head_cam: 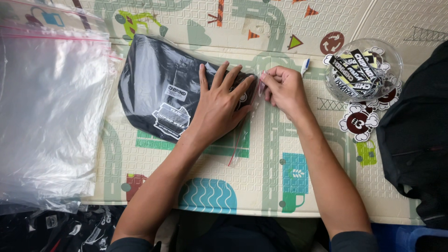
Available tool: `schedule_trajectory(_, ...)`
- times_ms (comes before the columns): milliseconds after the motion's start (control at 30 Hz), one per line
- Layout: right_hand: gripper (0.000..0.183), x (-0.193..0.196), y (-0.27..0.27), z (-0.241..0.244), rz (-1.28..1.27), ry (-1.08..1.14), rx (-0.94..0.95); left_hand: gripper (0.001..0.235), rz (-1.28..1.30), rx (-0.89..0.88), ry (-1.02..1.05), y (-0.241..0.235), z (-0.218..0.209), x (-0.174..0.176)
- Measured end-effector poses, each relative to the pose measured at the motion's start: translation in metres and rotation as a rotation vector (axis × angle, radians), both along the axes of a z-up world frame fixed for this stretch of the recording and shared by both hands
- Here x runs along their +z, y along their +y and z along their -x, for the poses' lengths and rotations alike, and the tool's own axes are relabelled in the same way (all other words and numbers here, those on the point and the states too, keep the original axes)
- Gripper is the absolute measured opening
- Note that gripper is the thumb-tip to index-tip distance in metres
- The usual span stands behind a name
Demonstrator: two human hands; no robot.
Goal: The person cleans a black sling bag using a toothbrush, scrubbing the exterior and interior surfaces. They then attach a keychain to the bag's zipper, place the bag into a clear plastic bag, and seal it.
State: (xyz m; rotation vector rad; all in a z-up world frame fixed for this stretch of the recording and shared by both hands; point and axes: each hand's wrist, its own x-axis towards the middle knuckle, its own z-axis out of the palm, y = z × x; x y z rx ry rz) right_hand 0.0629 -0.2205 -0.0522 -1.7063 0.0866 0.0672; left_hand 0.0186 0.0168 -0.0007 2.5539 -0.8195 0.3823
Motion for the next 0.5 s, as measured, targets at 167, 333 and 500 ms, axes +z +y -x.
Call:
schedule_trajectory(167,0.028,0.025,0.007,0.009,0.078,-0.057,0.05,0.075,-0.005,0.0,0.012,0.001,0.0,0.0)
schedule_trajectory(333,0.021,0.02,-0.001,0.01,0.052,0.035,0.08,0.074,-0.006,0.0,0.021,0.001,0.0,0.001)
schedule_trajectory(500,0.018,0.007,0.0,0.006,0.028,0.015,0.037,0.07,0.023,-0.004,0.036,0.0,0.0,0.002)
